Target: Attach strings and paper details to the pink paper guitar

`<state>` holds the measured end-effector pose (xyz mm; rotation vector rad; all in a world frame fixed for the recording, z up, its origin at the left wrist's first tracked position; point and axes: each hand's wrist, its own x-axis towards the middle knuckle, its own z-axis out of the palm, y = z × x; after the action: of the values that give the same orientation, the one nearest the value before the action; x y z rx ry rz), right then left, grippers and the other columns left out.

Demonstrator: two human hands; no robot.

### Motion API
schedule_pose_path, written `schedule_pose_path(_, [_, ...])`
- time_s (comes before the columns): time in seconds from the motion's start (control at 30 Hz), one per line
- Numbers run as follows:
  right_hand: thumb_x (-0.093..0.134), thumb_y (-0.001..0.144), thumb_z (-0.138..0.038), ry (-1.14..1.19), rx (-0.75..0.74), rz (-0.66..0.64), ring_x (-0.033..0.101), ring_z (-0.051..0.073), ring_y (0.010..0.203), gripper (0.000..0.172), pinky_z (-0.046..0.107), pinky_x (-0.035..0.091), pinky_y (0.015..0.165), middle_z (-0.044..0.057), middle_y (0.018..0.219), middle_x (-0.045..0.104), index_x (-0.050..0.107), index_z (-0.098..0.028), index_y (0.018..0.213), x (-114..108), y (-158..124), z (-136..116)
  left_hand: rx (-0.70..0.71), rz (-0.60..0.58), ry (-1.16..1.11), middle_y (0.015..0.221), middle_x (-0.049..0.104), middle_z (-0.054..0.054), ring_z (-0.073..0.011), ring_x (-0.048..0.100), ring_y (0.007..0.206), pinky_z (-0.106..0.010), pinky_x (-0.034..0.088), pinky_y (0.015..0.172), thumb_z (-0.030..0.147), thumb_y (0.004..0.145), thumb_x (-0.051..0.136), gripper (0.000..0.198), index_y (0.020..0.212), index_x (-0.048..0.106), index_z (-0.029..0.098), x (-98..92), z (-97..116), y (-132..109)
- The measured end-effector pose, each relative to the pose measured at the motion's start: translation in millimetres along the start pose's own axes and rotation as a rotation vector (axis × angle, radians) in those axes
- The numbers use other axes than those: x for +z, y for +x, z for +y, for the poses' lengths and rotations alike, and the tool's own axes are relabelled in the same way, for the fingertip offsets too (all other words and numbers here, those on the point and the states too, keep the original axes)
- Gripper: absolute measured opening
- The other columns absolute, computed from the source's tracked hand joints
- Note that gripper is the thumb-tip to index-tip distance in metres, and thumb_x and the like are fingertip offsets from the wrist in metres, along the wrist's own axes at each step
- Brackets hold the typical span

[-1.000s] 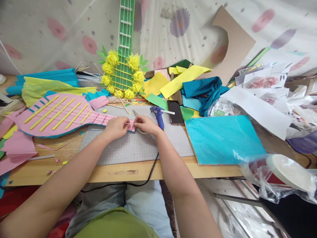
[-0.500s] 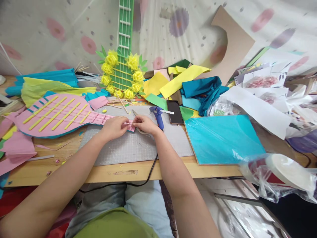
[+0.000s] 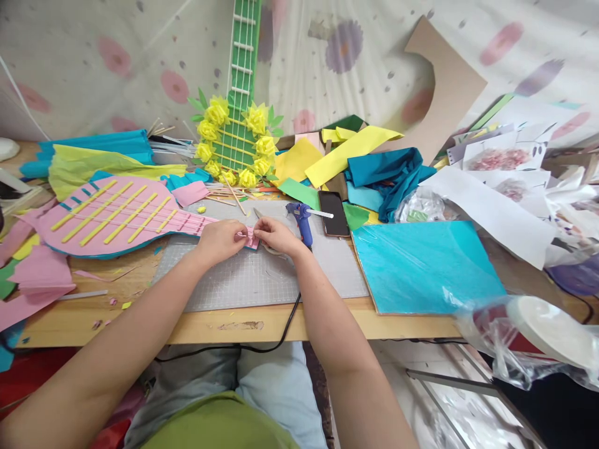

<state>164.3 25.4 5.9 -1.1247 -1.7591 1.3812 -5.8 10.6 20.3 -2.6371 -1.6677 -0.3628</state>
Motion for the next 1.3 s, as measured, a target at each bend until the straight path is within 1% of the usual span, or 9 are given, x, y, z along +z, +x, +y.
schedule_pose_path(0.1, [0.052, 0.073, -0.029, -0.042, 0.002, 0.010, 0.039, 0.006, 0.045, 0.012, 0.020, 0.029, 0.045, -0.008, 0.055, 0.046, 0.045, -0.019, 0.073, 1, 1, 2, -0.029, -0.028, 0.000, 0.090, 0.068, -0.005, -0.0233, 0.061, 0.088, -0.032, 0.042, 0.067, 0.028, 0.078, 0.047, 0.022, 0.087, 0.065, 0.021, 0.3, 2, 0])
schedule_pose_path(0.27, [0.048, 0.074, -0.026, -0.157, -0.041, 0.022, 0.040, 0.007, 0.051, 0.008, 0.020, 0.030, 0.051, -0.007, 0.057, 0.047, 0.046, -0.018, 0.075, 2, 4, 6, -0.086, -0.045, 0.015, 0.093, 0.068, -0.005, -0.0237, 0.062, 0.088, -0.032, 0.044, 0.068, 0.030, 0.078, 0.046, 0.024, 0.090, 0.066, 0.022, 0.4, 4, 0])
schedule_pose_path(0.43, [0.046, 0.075, -0.025, -0.212, -0.058, 0.060, 0.042, 0.008, 0.056, 0.007, 0.021, 0.031, 0.055, -0.006, 0.058, 0.046, 0.047, -0.018, 0.076, 3, 6, 9, -0.081, -0.036, 0.021, 0.093, 0.068, -0.005, -0.0230, 0.062, 0.089, -0.031, 0.044, 0.067, 0.029, 0.078, 0.045, 0.024, 0.091, 0.065, 0.021, 1.2, 4, -1])
schedule_pose_path(0.67, [0.047, 0.074, -0.025, -0.184, -0.051, 0.045, 0.041, 0.007, 0.053, 0.007, 0.022, 0.030, 0.054, -0.007, 0.058, 0.046, 0.046, -0.018, 0.073, 1, 5, 8, -0.101, -0.063, 0.027, 0.093, 0.068, -0.006, -0.0243, 0.062, 0.088, -0.033, 0.044, 0.067, 0.026, 0.077, 0.046, 0.023, 0.088, 0.064, 0.020, 4.6, 5, 3])
schedule_pose_path(0.87, [0.048, 0.076, -0.027, -0.056, 0.008, 0.006, 0.038, 0.007, 0.045, 0.009, 0.022, 0.029, 0.047, -0.007, 0.055, 0.045, 0.044, -0.019, 0.073, 2, 3, 4, -0.005, -0.047, 0.012, 0.093, 0.068, -0.004, -0.0223, 0.062, 0.089, -0.031, 0.042, 0.068, 0.030, 0.080, 0.047, 0.021, 0.089, 0.063, 0.021, -0.2, 0, 1])
schedule_pose_path(0.97, [0.050, 0.076, -0.030, -0.066, -0.055, 0.043, 0.042, 0.007, 0.052, 0.011, 0.022, 0.033, 0.052, -0.005, 0.062, 0.050, 0.048, -0.019, 0.075, 2, 2, 2, 0.031, -0.038, 0.019, 0.092, 0.068, -0.004, -0.0220, 0.061, 0.089, -0.031, 0.042, 0.069, 0.028, 0.081, 0.047, 0.019, 0.090, 0.062, 0.020, -0.9, -2, 0])
schedule_pose_path(1.1, [0.056, 0.072, -0.028, -0.203, -0.205, 0.155, 0.048, 0.010, 0.072, 0.011, 0.023, 0.037, 0.064, 0.000, 0.080, 0.054, 0.055, -0.017, 0.074, 2, 2, -1, 0.030, -0.030, 0.026, 0.092, 0.067, -0.005, -0.0217, 0.061, 0.089, -0.031, 0.042, 0.069, 0.027, 0.081, 0.046, 0.019, 0.089, 0.062, 0.019, -0.1, -1, 0])
schedule_pose_path(1.17, [0.056, 0.072, -0.028, -0.198, -0.219, 0.147, 0.049, 0.011, 0.075, 0.010, 0.024, 0.038, 0.066, 0.000, 0.081, 0.054, 0.055, -0.017, 0.073, 2, 3, 0, 0.029, -0.022, 0.025, 0.090, 0.067, -0.005, -0.0217, 0.061, 0.087, -0.031, 0.042, 0.068, 0.030, 0.081, 0.046, 0.020, 0.089, 0.061, 0.019, -0.5, -2, -1])
schedule_pose_path(1.3, [0.052, 0.075, -0.029, -0.084, -0.209, 0.084, 0.050, 0.011, 0.072, 0.010, 0.026, 0.041, 0.068, -0.001, 0.075, 0.054, 0.051, -0.019, 0.075, 3, 8, 7, 0.057, -0.014, 0.005, 0.092, 0.067, -0.004, -0.0214, 0.060, 0.088, -0.031, 0.041, 0.066, 0.030, 0.079, 0.048, 0.020, 0.089, 0.062, 0.020, -2.9, -3, -2])
